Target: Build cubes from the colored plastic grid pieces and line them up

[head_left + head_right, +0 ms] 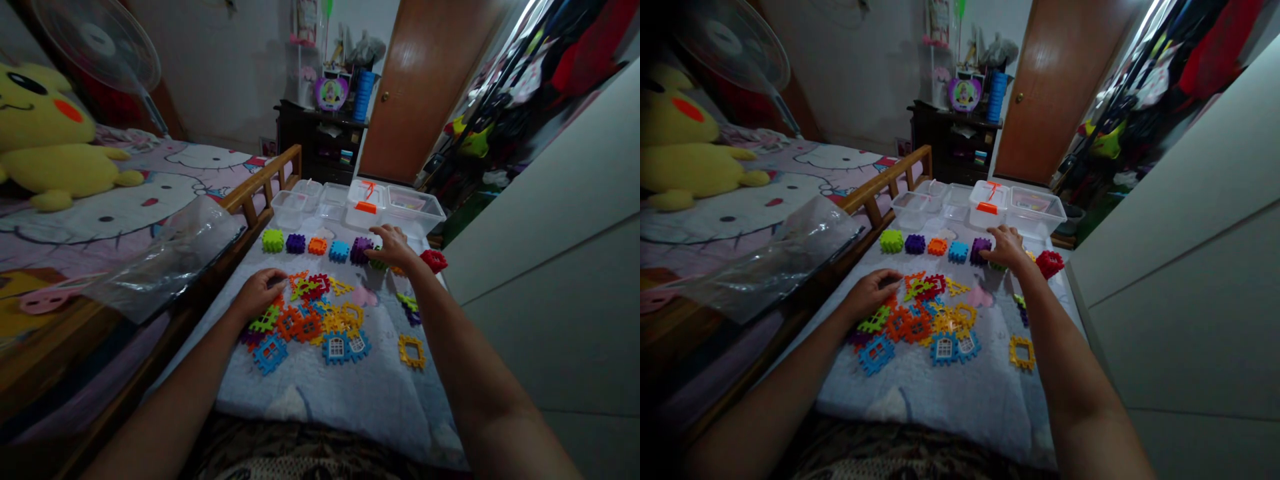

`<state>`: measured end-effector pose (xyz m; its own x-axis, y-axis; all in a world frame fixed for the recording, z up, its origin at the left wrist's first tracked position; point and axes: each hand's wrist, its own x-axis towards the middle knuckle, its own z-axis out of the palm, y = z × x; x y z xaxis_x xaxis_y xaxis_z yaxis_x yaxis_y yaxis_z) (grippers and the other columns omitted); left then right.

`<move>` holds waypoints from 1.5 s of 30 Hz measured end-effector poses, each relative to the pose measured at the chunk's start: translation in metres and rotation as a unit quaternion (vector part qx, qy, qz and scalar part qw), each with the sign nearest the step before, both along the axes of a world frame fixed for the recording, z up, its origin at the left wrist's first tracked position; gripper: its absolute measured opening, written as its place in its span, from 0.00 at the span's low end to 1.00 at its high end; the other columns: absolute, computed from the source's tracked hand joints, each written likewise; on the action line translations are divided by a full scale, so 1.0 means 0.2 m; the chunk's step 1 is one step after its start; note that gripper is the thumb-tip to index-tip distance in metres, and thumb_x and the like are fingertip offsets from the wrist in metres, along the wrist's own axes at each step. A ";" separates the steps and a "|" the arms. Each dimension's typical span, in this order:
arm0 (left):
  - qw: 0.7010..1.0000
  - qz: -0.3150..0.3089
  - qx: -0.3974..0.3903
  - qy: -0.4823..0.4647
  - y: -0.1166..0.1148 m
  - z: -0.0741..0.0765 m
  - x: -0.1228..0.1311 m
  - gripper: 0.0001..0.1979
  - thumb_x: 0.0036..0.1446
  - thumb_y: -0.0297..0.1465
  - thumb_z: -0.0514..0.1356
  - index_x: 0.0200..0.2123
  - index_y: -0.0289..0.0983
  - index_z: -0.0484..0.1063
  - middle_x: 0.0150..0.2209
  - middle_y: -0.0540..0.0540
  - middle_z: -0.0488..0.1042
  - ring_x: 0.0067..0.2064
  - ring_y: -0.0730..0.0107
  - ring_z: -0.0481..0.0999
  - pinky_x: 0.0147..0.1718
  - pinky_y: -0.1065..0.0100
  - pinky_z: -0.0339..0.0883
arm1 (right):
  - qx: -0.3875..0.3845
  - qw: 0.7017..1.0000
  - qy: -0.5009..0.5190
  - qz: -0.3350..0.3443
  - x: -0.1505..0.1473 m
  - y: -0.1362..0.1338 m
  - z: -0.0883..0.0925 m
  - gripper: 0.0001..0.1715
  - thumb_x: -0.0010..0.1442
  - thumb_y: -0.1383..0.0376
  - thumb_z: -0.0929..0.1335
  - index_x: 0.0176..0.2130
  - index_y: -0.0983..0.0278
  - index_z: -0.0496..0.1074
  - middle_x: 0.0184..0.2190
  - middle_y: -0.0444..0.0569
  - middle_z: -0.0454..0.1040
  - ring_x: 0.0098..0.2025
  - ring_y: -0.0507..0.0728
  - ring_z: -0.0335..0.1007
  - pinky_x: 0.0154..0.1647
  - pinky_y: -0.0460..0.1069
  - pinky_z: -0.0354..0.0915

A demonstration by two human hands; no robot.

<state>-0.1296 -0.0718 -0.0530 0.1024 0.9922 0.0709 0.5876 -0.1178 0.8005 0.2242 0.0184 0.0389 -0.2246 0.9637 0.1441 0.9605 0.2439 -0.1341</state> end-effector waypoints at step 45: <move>0.972 -0.157 0.119 0.125 -0.36 0.10 0.23 0.27 0.53 0.38 0.66 0.55 0.42 0.67 0.54 0.42 0.73 0.55 0.55 0.72 0.56 0.52 0.65 | 0.044 0.955 0.164 0.245 -0.43 -0.83 -0.35 0.27 0.61 0.62 0.69 0.58 0.62 0.67 0.53 0.55 0.73 0.54 0.65 0.62 0.58 0.62 0.58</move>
